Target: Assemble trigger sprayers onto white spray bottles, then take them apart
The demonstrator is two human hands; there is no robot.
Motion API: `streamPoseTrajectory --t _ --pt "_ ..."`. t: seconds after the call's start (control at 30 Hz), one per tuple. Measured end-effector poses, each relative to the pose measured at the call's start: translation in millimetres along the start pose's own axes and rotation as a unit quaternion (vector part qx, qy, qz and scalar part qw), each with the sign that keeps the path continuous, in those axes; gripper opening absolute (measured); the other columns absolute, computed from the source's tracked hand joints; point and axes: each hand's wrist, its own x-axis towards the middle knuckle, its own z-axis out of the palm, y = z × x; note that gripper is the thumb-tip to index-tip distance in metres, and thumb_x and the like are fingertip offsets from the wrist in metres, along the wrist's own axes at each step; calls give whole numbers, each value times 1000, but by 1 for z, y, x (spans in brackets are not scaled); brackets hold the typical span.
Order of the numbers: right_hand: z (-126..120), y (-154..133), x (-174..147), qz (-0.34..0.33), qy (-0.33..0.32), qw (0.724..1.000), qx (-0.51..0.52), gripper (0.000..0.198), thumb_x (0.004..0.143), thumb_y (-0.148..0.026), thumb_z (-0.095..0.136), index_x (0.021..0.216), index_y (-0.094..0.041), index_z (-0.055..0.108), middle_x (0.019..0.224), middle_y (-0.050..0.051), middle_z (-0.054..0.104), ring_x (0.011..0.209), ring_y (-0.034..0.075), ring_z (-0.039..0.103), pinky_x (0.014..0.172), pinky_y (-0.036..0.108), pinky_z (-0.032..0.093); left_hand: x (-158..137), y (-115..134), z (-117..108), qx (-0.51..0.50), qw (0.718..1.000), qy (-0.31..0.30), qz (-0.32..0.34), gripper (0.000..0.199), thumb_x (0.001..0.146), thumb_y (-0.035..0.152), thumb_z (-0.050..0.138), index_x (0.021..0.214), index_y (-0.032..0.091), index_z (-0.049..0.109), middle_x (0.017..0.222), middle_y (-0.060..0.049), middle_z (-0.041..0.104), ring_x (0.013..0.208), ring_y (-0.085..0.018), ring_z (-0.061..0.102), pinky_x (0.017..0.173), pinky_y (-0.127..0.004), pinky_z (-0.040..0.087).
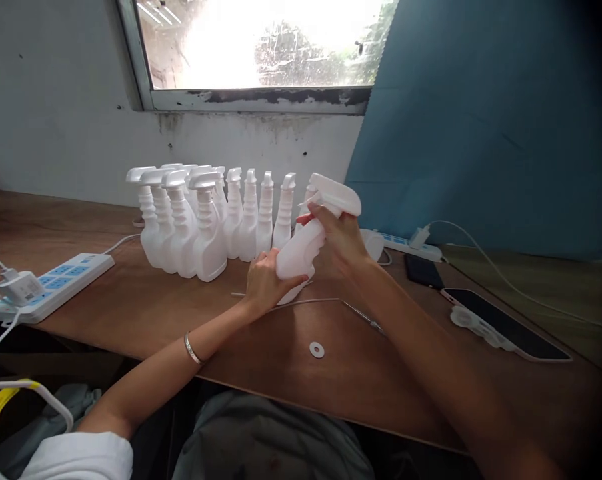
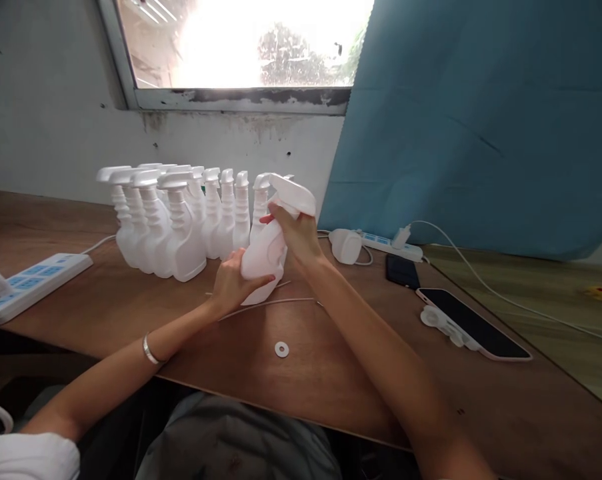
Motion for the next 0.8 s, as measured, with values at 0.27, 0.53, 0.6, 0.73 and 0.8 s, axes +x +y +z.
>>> streamPoseTrajectory --t 0.27,0.53,0.6,0.73,0.8 --pt "-6 -15 -4 34 30 999 7 27 63 -45 64 77 -22 59 72 3 62 68 18 59 63 34 47 -3 11 -10 -205 971 -122 -2 53 53 52 72 89 18 55 78 -1 61 72 -19 56 61 -29 44" --pt "0 -28 -11 -20 -80 994 76 10 67 -30 61 71 -21 59 83 2 63 79 18 60 82 36 49 1 3 -9 -370 906 -203 -29 60 50 37 78 102 17 55 92 -5 63 85 -22 58 67 -31 48" --pt "-1 -31 -13 -10 -95 993 68 10 66 -30 62 72 -22 59 82 1 63 77 18 60 80 37 49 1 2 -10 -415 878 -236 -42 59 50 34 79 101 16 55 93 -6 63 86 -22 59 68 -31 49" --pt "0 -30 -18 -7 -89 994 64 15 68 -33 61 78 -21 60 82 1 64 73 17 62 78 37 49 2 -2 -10 -451 838 -304 -54 53 50 32 79 95 14 58 91 -7 64 86 -23 60 68 -32 49" --pt "4 -29 -19 -24 -76 995 58 14 70 -33 59 76 -21 60 82 1 64 76 17 62 78 37 49 4 -6 -10 -444 834 -323 -51 54 48 33 80 95 14 59 92 -7 64 87 -24 60 70 -32 49"
